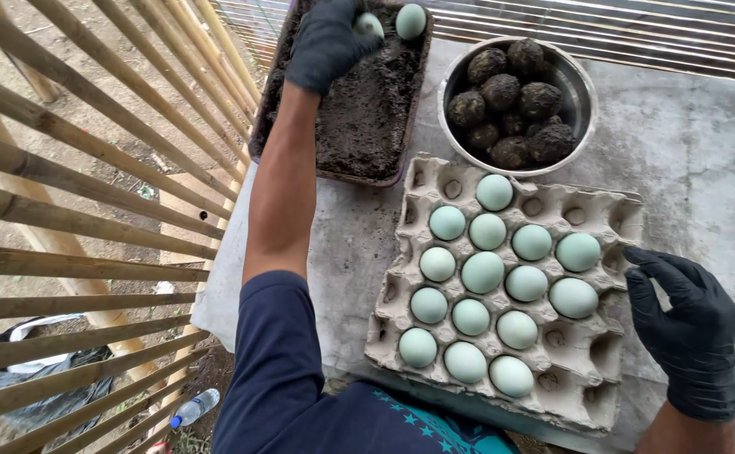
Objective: The person is taking eggs from a carton, rolling them in a tray of soil to coat them completely, and then placing the soil-coated eggs into a metal bowl.
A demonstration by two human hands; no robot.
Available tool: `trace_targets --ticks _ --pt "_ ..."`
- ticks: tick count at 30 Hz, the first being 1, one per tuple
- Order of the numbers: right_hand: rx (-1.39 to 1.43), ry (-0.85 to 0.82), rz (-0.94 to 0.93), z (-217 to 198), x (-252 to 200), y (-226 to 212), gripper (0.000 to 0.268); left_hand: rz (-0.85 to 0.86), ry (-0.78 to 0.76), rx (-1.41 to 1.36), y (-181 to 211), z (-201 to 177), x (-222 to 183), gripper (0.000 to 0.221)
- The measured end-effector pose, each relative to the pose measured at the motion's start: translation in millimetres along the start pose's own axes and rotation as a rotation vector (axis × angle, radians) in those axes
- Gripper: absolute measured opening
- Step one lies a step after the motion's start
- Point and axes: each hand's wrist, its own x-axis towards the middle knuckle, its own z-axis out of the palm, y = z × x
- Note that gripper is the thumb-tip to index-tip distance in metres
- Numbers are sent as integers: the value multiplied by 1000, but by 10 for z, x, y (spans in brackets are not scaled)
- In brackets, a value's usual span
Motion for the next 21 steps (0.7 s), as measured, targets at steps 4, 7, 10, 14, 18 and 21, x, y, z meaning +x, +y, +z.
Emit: trace_targets --ticks 4,7,10,14,18,21 --pt "-74 -21 1 63 -51 99 24 7 -29 221 533 -395 -359 23" --pt "-34 -34 -12 68 -21 60 26 -33 -77 325 524 -357 -609 24" --pt "87 -37 32 46 19 -42 23 -49 -87 318 130 -137 -599 18" --pt "137 -29 25 34 34 -53 19 -66 -93 291 -160 175 -805 14" --pt "116 -20 19 56 9 -31 20 -100 -108 254 -471 601 -841 25" --pt "45 -12 24 50 -12 -15 19 -105 136 -191 -1626 1530 -1178 34"
